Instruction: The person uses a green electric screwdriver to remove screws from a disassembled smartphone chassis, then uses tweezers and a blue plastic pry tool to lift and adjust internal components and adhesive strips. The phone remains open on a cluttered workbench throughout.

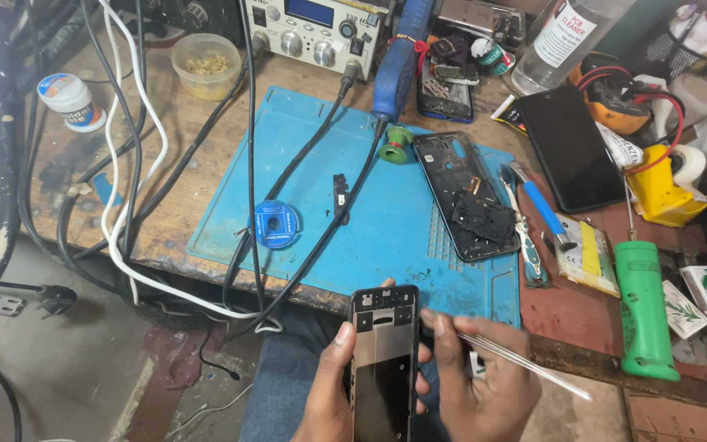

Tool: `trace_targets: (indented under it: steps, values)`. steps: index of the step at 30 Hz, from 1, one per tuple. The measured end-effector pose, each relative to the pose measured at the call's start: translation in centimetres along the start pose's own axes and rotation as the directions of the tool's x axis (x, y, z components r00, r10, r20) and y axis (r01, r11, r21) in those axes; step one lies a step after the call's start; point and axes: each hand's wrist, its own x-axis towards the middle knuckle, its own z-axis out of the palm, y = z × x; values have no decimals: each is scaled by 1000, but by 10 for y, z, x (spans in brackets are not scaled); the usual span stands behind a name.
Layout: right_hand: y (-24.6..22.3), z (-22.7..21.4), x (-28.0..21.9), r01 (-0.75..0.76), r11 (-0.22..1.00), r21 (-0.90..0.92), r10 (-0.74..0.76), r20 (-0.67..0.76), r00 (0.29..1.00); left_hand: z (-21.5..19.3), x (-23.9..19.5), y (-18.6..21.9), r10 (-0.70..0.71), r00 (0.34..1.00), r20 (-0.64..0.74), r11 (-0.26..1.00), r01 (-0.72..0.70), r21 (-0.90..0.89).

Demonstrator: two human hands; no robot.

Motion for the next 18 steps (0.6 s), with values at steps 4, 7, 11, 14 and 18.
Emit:
trace_targets:
  steps: [4, 7, 11, 14, 18]
  values:
    - [8, -2, -15, -279, 952, 122, 287, -50, 957, -3, -1, -3, 5, 997, -73, 999, -2, 37]
    - [16, 4, -5, -44, 980, 194, 48, -13, 999, -5, 0, 0, 44, 999, 27, 998, -45, 38]
    - [12, 8, 19, 190, 967, -172, -192, 6, 981, -5, 3, 8, 10, 998, 69, 998, -14, 61]
    - [7, 12, 26, 135, 988, -81, -134, 16, 991, -6, 4, 15, -28, 997, 66, 995, 21, 95]
    - [-3, 29, 26, 247, 963, 112, -258, 90, 962, -5, -3, 24, -140, 990, -27, 976, 143, 166]
